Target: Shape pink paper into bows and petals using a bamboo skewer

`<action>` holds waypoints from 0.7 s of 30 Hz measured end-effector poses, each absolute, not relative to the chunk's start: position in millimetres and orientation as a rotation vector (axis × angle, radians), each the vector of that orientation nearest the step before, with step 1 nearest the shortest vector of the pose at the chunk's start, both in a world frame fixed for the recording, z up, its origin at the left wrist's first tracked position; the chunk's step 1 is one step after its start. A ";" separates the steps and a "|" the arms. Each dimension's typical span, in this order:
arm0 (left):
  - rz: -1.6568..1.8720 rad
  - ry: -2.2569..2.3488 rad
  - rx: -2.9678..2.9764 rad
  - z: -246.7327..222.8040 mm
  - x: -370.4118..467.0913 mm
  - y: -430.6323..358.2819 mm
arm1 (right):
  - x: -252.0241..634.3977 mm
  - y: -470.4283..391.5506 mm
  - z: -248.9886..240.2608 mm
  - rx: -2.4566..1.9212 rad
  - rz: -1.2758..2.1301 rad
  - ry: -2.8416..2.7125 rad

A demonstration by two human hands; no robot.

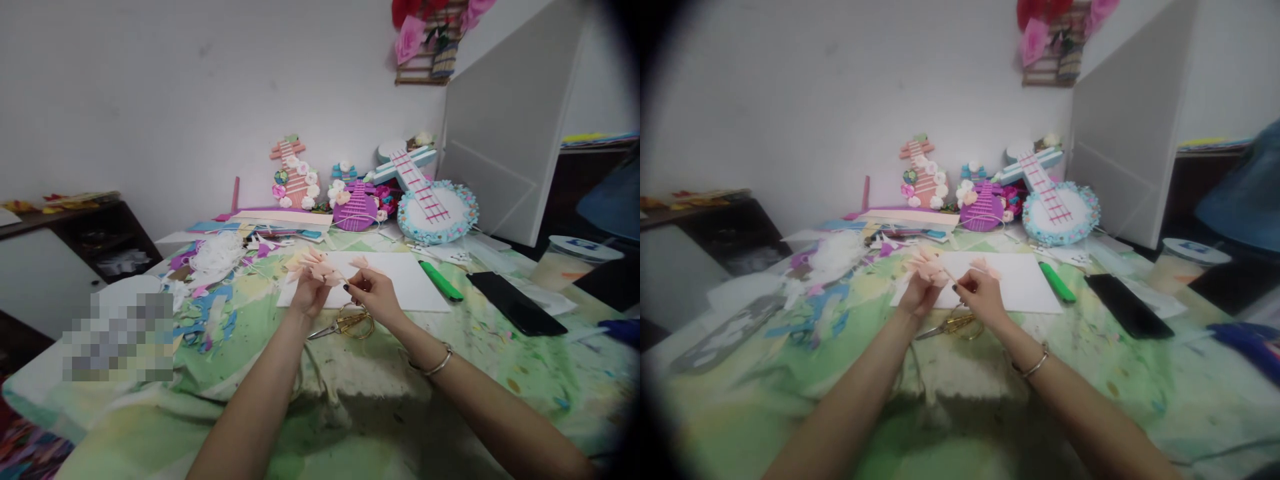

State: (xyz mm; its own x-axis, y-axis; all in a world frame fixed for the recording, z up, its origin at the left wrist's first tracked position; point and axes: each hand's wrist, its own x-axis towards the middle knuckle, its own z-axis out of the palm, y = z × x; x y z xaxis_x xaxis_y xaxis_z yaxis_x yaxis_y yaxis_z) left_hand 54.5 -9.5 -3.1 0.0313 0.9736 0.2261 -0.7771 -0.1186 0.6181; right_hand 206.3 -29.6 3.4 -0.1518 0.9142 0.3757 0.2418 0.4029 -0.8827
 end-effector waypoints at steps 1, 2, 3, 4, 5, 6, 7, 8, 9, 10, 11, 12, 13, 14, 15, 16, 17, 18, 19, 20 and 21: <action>1.563 0.336 0.707 -1.2 51.6 -9.2 | 207.2 -30.0 4.7 -1.054 0.844 -1.660; 1.582 0.319 0.697 0.5 48.2 -8.7 | 209.0 -30.2 6.6 -1.075 0.862 -1.680; 1.600 0.305 0.686 1.9 44.6 -8.3 | 211.6 -30.0 9.1 -1.095 0.882 -1.706; 1.615 0.294 0.677 2.9 40.9 -7.9 | 215.2 -29.5 12.2 -1.113 0.920 -1.739; 1.626 0.288 0.669 3.6 37.3 -7.6 | 219.5 -28.8 15.6 -1.114 0.959 -1.767; 1.633 0.285 0.663 3.8 34.3 -7.5 | 224.2 -27.9 19.2 -1.109 0.999 -1.786; 1.636 0.285 0.657 3.6 31.9 -7.5 | 229.0 -27.0 22.7 -1.103 1.083 -1.783; 1.632 0.285 0.654 3.0 30.5 -7.6 | 233.5 -26.1 25.9 -1.070 1.145 -1.762; 1.617 0.286 0.656 2.1 30.1 -7.8 | 237.4 -25.2 28.7 -1.030 1.171 -1.727; 1.579 0.298 0.673 0.7 30.8 -8.1 | 240.4 -24.4 30.9 -0.994 1.168 -1.674; 1.524 0.320 0.703 -1.0 32.5 -8.4 | 242.5 -23.8 32.5 -0.965 1.149 -1.623; 1.461 0.347 0.738 -3.0 35.1 -8.9 | 243.6 -23.3 33.5 -0.953 1.113 -1.581; 1.391 0.380 0.779 -5.1 38.4 -9.5 | 243.8 -23.0 33.9 -0.953 1.071 -1.554; 1.338 0.406 0.809 -7.3 42.4 -10.5 | 243.1 -22.9 33.7 -0.960 1.027 -1.545; 1.301 0.423 0.828 -9.5 46.6 -11.8 | 241.8 -23.0 33.1 -0.969 0.984 -1.552; 1.275 0.431 0.841 -11.3 50.9 -13.4 | 239.9 -23.2 32.1 -0.972 0.950 -1.568; 1.243 0.436 0.855 -12.9 55.1 -15.3 | 237.8 -23.5 30.8 -0.965 0.927 -1.583; 1.205 0.439 0.872 -14.1 58.9 -17.4 | 235.4 -23.8 29.2 -0.948 0.927 -1.601; 1.167 0.435 0.891 -15.0 62.2 -19.4 | 233.1 -24.1 27.5 -0.925 0.941 -1.613; 1.127 0.424 0.913 -15.6 64.8 -21.3 | 230.9 -24.4 25.7 -0.900 0.965 -1.621; 1.094 0.413 0.932 -16.0 66.6 -22.8 | 228.9 -24.6 24.2 -0.875 0.994 -1.627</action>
State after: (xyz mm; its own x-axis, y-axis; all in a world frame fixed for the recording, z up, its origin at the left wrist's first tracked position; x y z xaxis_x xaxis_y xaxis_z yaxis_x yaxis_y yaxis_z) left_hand 66.6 -22.8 -16.0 0.4344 0.8887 0.1465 -0.5709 0.1458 0.8080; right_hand 228.9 -24.6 24.2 -0.2416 0.8958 0.3732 0.0768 0.4010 -0.9128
